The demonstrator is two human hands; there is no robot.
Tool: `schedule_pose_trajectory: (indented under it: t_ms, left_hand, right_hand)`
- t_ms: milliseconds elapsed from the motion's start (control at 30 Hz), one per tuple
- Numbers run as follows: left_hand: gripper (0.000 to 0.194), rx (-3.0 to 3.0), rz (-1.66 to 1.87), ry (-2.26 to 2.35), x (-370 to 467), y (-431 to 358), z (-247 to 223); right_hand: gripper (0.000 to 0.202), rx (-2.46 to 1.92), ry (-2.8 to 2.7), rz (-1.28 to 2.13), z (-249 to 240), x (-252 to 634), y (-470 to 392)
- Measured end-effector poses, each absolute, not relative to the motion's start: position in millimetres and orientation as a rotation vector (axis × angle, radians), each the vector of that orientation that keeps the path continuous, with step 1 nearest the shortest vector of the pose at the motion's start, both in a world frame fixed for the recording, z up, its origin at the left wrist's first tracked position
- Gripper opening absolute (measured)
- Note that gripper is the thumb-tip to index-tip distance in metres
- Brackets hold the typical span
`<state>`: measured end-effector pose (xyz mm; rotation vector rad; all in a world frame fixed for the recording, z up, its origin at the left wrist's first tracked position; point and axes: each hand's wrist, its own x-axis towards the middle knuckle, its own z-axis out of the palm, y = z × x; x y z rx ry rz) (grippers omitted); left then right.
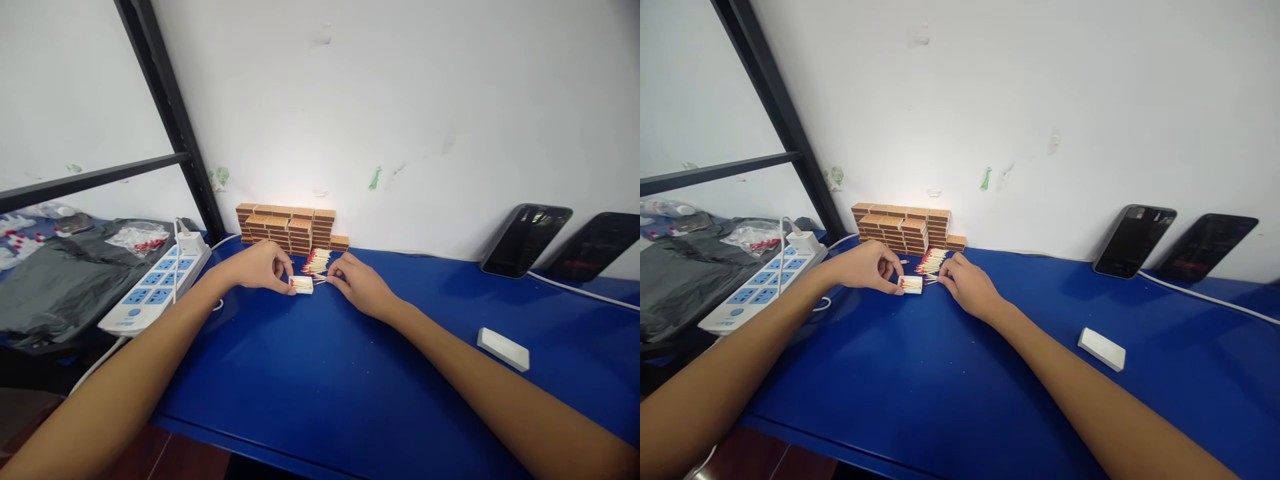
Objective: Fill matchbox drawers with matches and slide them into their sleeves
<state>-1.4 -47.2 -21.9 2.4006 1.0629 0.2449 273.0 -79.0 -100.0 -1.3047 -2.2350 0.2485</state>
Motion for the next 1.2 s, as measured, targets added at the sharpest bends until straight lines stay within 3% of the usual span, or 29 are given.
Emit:
schedule_pose_trajectory:
  t_ms: [1200]
  left_hand:
    - [0.038,2.532,0.434,1.081,1.0,-45.7,-26.4]
  right_hand:
    - [0.011,-1.408,-2.432,0.161,-88.7,267.8,-86.1]
